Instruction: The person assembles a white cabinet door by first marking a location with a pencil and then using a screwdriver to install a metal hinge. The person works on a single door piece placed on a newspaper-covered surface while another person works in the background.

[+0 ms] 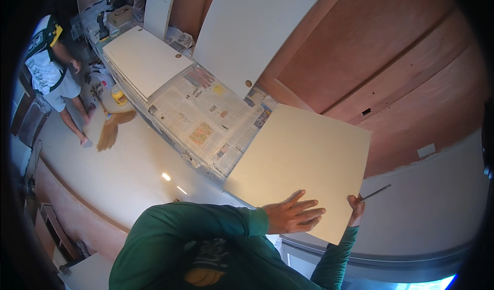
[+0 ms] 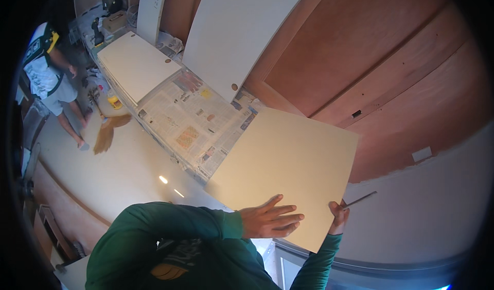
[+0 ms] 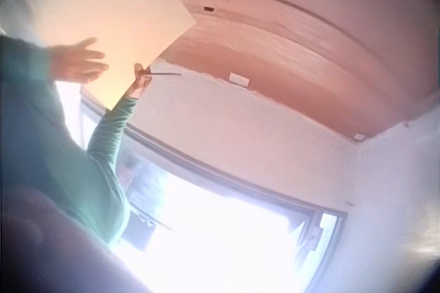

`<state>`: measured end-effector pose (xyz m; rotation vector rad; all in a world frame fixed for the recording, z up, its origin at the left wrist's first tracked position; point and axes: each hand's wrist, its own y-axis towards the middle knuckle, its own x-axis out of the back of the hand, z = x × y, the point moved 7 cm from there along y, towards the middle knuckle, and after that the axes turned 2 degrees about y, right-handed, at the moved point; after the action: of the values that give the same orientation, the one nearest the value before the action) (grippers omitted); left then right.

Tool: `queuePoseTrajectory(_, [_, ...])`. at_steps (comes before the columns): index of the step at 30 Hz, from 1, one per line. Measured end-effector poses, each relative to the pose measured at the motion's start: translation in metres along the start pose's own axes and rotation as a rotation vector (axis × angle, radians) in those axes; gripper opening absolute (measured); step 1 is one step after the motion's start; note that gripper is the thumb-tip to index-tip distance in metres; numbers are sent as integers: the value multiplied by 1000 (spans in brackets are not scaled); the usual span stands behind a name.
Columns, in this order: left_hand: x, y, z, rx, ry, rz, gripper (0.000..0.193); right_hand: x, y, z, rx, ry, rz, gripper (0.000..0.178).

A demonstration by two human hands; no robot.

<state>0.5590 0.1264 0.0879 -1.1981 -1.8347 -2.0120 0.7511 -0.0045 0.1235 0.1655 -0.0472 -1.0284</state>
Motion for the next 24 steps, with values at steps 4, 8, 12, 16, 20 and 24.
queuePoseTrajectory(4, [1,-29,23,36,56,76,36,-23,4,-58,-141,71,3,46])
queuePoseTrajectory(8, [-17,-76,21,71,159,53,37,-52,11,-72,-114,-15,80,45])
queuePoseTrajectory(12, [-32,-92,-1,81,194,125,36,-62,1,-61,-123,112,150,45])
queuePoseTrajectory(16, [-26,-75,-11,113,160,31,28,-55,0,-41,-142,-31,285,52])
queuePoseTrajectory(20, [-32,-73,1,107,217,84,42,-53,7,-50,-78,95,247,47])
queuePoseTrajectory(24, [-18,-67,17,123,151,128,43,-41,3,-83,-177,121,158,54])
